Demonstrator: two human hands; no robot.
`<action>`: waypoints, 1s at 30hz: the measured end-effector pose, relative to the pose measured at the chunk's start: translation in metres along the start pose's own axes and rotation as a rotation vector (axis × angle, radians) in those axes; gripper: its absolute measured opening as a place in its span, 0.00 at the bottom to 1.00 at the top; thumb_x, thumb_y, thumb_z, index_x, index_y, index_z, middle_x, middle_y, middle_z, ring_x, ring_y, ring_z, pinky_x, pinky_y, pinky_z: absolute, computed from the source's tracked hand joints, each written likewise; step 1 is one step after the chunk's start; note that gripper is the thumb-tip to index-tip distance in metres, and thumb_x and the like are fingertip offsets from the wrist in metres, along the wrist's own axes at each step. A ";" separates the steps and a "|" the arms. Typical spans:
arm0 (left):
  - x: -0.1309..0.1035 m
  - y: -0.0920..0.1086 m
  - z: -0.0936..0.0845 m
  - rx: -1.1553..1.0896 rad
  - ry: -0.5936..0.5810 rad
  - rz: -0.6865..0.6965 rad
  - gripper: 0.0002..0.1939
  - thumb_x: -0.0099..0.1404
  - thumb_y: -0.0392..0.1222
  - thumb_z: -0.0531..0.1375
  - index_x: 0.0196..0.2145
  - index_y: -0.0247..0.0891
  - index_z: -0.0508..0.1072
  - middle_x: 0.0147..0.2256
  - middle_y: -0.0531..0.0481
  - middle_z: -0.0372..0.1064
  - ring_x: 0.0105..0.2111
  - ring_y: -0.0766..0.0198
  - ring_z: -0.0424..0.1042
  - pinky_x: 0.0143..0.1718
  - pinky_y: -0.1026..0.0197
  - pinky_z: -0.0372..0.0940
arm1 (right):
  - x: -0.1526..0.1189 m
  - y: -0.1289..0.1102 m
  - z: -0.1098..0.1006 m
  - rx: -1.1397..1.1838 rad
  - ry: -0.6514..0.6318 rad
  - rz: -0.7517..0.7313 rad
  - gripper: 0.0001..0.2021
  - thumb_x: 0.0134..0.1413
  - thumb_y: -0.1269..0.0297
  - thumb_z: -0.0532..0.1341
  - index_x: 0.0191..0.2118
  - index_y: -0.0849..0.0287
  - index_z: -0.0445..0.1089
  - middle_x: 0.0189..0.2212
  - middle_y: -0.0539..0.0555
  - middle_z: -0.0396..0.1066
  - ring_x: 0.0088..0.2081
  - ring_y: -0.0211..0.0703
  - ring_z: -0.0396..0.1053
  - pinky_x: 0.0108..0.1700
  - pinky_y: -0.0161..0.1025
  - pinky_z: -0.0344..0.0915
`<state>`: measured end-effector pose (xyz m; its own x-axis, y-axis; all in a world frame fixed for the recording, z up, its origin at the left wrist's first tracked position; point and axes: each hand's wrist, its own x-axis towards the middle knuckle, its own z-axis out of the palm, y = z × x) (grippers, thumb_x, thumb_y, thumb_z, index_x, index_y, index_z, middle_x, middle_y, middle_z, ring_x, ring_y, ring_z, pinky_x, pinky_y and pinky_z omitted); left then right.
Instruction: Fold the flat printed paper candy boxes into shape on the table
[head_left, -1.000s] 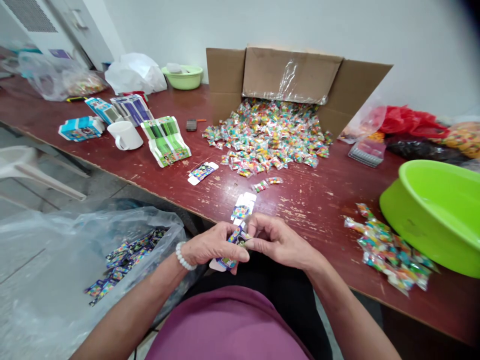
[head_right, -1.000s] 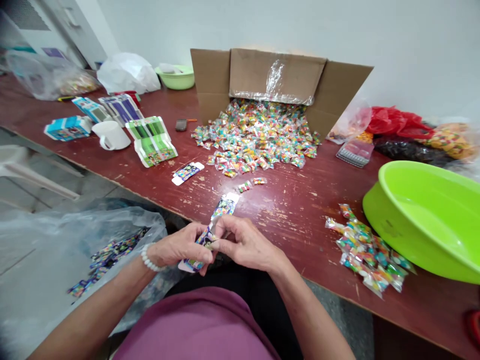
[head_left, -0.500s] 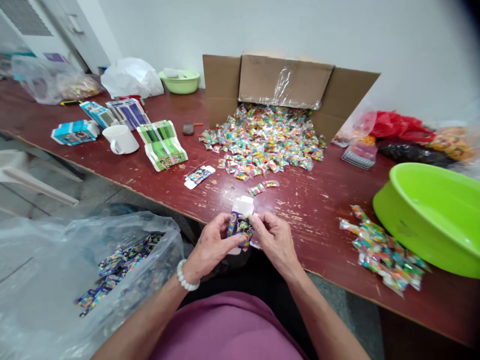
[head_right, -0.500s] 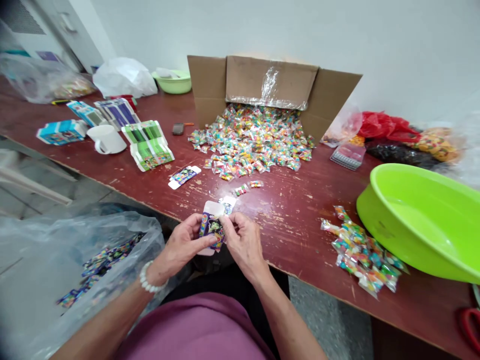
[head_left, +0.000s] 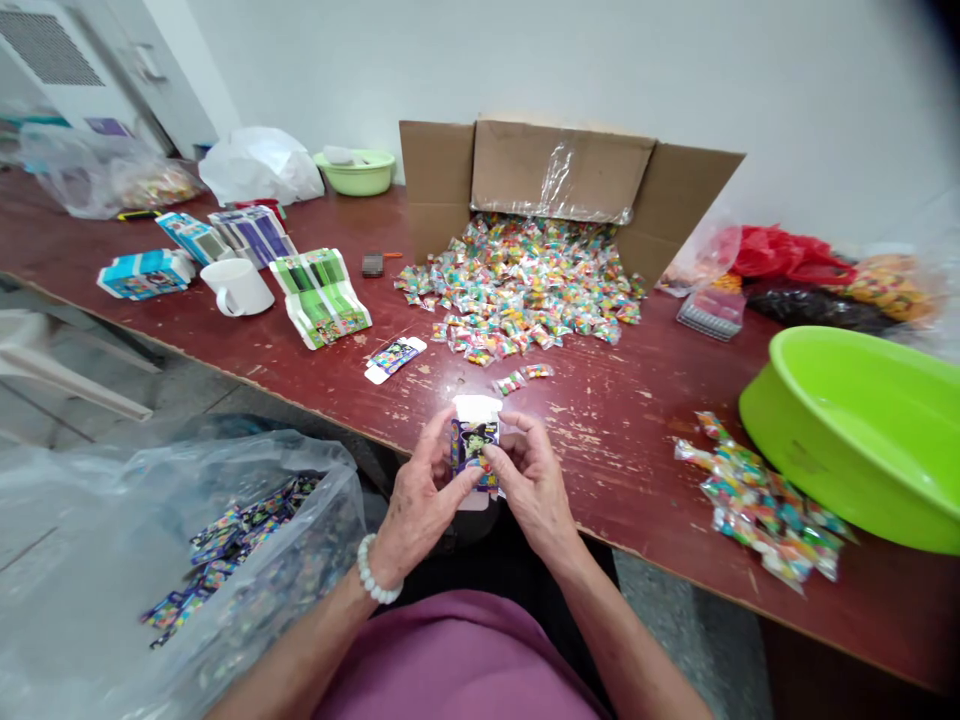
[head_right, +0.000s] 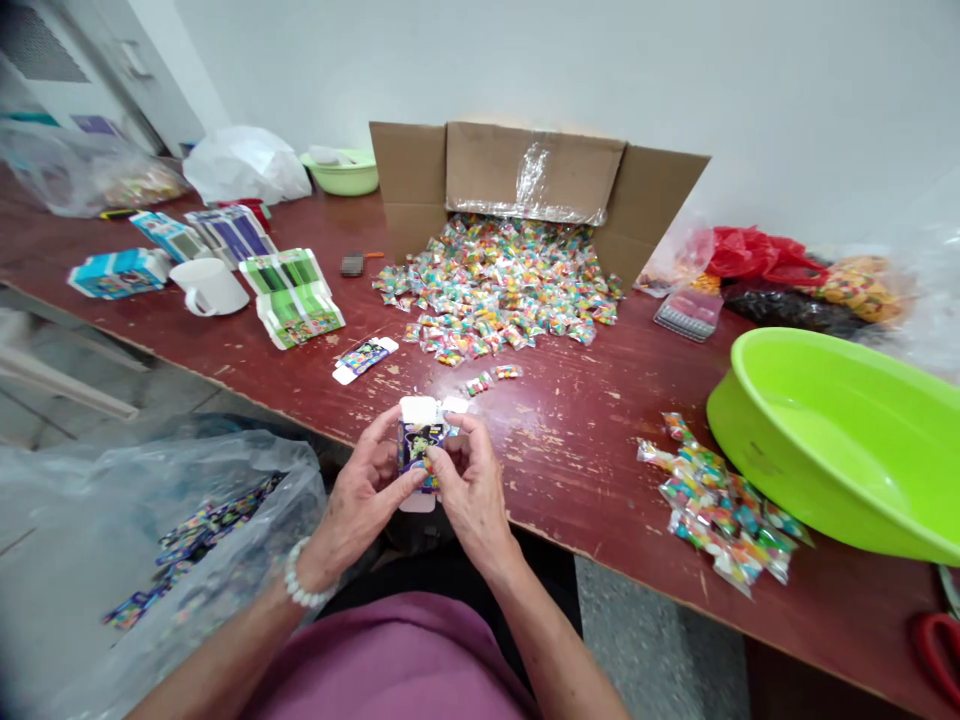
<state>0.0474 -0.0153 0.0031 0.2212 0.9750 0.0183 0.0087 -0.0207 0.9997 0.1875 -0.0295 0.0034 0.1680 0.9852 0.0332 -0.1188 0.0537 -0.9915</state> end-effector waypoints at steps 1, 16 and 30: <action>0.001 0.000 -0.001 -0.008 -0.021 -0.011 0.37 0.61 0.43 0.65 0.64 0.45 0.56 0.46 0.46 0.75 0.43 0.57 0.76 0.44 0.57 0.71 | 0.000 0.001 -0.001 -0.006 -0.007 -0.012 0.19 0.56 0.60 0.62 0.53 0.53 0.62 0.32 0.48 0.71 0.32 0.39 0.69 0.35 0.36 0.66; 0.004 -0.002 -0.010 -0.047 -0.147 -0.064 0.14 0.67 0.46 0.60 0.49 0.41 0.71 0.38 0.51 0.73 0.41 0.62 0.72 0.41 0.64 0.67 | 0.017 -0.006 -0.017 0.139 -0.019 0.173 0.16 0.39 0.55 0.74 0.33 0.58 0.74 0.26 0.48 0.72 0.26 0.37 0.66 0.30 0.34 0.63; -0.001 0.003 -0.006 -0.564 -0.436 -0.512 0.26 0.65 0.61 0.58 0.50 0.38 0.68 0.36 0.46 0.73 0.29 0.60 0.76 0.32 0.58 0.70 | 0.004 -0.010 -0.025 -0.213 -0.139 -0.124 0.08 0.59 0.58 0.63 0.36 0.55 0.77 0.28 0.51 0.71 0.27 0.39 0.68 0.29 0.36 0.64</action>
<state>0.0409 -0.0150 0.0058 0.6763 0.6606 -0.3259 -0.2488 0.6213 0.7430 0.2141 -0.0300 0.0106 0.0303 0.9869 0.1586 0.1048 0.1547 -0.9824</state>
